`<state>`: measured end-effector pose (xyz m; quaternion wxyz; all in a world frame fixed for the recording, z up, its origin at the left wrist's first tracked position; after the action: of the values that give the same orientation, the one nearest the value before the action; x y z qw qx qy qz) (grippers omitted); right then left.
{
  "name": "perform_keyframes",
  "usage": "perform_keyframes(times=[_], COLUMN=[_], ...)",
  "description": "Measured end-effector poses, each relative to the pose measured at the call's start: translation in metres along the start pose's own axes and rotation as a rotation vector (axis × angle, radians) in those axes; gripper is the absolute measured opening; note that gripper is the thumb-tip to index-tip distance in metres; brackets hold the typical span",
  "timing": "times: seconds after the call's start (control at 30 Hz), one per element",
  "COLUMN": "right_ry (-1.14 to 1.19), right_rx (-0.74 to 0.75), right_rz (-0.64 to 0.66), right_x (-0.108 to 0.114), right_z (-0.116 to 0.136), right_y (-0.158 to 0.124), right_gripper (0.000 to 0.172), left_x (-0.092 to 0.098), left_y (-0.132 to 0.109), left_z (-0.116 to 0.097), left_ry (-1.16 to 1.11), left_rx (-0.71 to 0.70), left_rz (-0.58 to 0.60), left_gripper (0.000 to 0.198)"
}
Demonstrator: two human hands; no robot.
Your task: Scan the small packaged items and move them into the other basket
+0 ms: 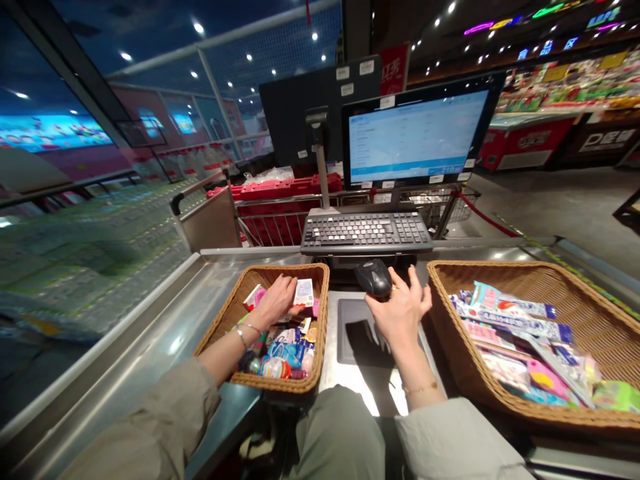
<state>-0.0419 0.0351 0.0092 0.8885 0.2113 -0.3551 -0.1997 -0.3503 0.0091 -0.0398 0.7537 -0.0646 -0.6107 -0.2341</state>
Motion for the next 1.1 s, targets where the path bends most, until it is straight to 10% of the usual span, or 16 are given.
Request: perform_keyframes(times=[0.37,1.1], right_ry=[0.014,0.009], right_rx=[0.015,0.039], right_rz=[-0.029,-0.063], right_x=[0.011,0.031], right_z=[-0.008,-0.014], right_y=[-0.002,-0.008], right_gripper=[0.03,0.03], left_x=[0.062,0.072], left_y=[0.011,0.04], left_z=[-0.001,-0.042], left_ry=[-0.019,0.065], left_rx=[0.14,0.003], left_rz=[-0.265,-0.194], left_gripper=[0.078,0.078])
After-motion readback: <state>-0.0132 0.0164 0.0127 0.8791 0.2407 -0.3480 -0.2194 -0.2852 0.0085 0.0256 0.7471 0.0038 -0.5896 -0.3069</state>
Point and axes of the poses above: each hand's wrist, its own y-axis towards the middle knuckle, its own x-axis out of the back of the hand, z = x × y, the point moved 7 cm from there along y, towards the middle knuckle, and after that the axes turned 6 degrees about -x, right-handed, at the moved point
